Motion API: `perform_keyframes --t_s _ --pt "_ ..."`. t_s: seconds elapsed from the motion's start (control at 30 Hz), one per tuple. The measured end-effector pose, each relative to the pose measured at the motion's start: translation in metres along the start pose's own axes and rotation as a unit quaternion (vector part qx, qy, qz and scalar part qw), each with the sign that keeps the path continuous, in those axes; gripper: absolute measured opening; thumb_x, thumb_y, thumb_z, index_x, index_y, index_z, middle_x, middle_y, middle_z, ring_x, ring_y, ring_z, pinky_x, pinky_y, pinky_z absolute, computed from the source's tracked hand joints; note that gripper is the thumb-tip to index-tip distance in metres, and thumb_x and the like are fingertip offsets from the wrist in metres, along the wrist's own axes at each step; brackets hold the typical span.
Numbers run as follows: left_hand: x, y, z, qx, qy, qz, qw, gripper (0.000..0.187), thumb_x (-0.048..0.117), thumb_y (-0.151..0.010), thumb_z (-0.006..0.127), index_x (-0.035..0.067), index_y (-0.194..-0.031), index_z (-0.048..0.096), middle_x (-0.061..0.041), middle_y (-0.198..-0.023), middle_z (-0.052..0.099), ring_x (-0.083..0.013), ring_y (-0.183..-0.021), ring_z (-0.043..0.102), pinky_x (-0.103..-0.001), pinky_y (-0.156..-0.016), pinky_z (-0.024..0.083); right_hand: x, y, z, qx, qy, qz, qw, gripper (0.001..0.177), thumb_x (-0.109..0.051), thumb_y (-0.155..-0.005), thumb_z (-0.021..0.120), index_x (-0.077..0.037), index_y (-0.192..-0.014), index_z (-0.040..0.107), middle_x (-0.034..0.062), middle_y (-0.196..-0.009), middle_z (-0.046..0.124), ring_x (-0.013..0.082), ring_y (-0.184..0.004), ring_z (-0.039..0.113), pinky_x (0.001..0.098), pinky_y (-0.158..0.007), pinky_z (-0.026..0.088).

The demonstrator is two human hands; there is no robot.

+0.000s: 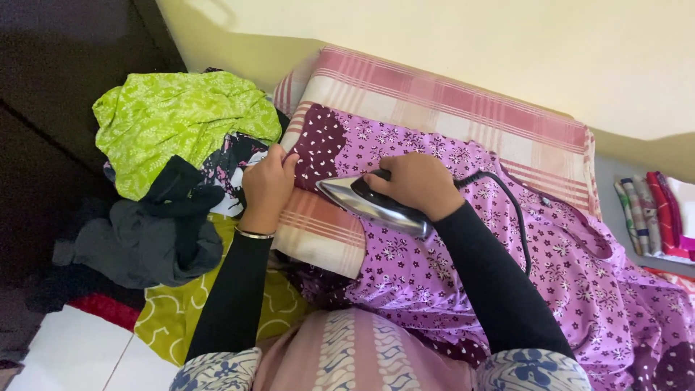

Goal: Ironing a purple patterned garment on a padded surface, including repositioning the fabric to reach different sections.

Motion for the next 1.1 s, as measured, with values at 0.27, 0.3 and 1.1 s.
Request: perform_keyframes --t_s 0.27,0.3,1.1 --pt "-0.004 0.001 0.002 -0.014 0.007 -0.022 1.000 0.033 0.050 -0.091 0.040 0.018 -0.087 0.045 -0.008 -0.071 0.065 -0.0268 -0.076 0.066 -0.040 -0.076 0.043 -0.002 0.021 -0.010 -0.021 -0.006 0.012 1.000 0.048 -0.056 -0.078 0.044 -0.015 -0.087 0.067 0.0121 -0.070 0.066 0.0340 -0.078 0.064 0.0421 -0.068 0.049" --pt "-0.005 0.001 0.002 -0.014 0.010 -0.023 1.000 0.033 0.051 -0.091 0.040 0.019 -0.086 0.045 -0.006 -0.071 0.065 -0.0259 -0.076 0.066 -0.040 -0.075 0.044 -0.002 0.021 -0.010 -0.020 -0.004 0.016 1.000 0.048 -0.056 -0.079 0.044 -0.015 -0.087 0.067 0.0113 -0.070 0.066 0.0331 -0.078 0.064 0.0412 -0.068 0.050" --pt "-0.004 0.003 -0.001 0.016 0.003 -0.010 1.000 0.032 0.047 -0.095 0.036 0.018 -0.088 0.048 -0.008 -0.072 0.065 -0.0267 -0.075 0.065 -0.040 -0.073 0.045 -0.016 -0.007 -0.003 0.087 -0.001 -0.019 0.996 0.053 -0.061 -0.076 0.043 -0.014 -0.080 0.067 0.0118 -0.060 0.062 0.0331 -0.066 0.064 0.0400 -0.057 0.049"
Point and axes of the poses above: each hand's wrist, its own y-axis away from the middle knuckle, its own z-axis out of the palm, x = y × z, the point moved 8 cm from there along -y, towards the middle knuckle
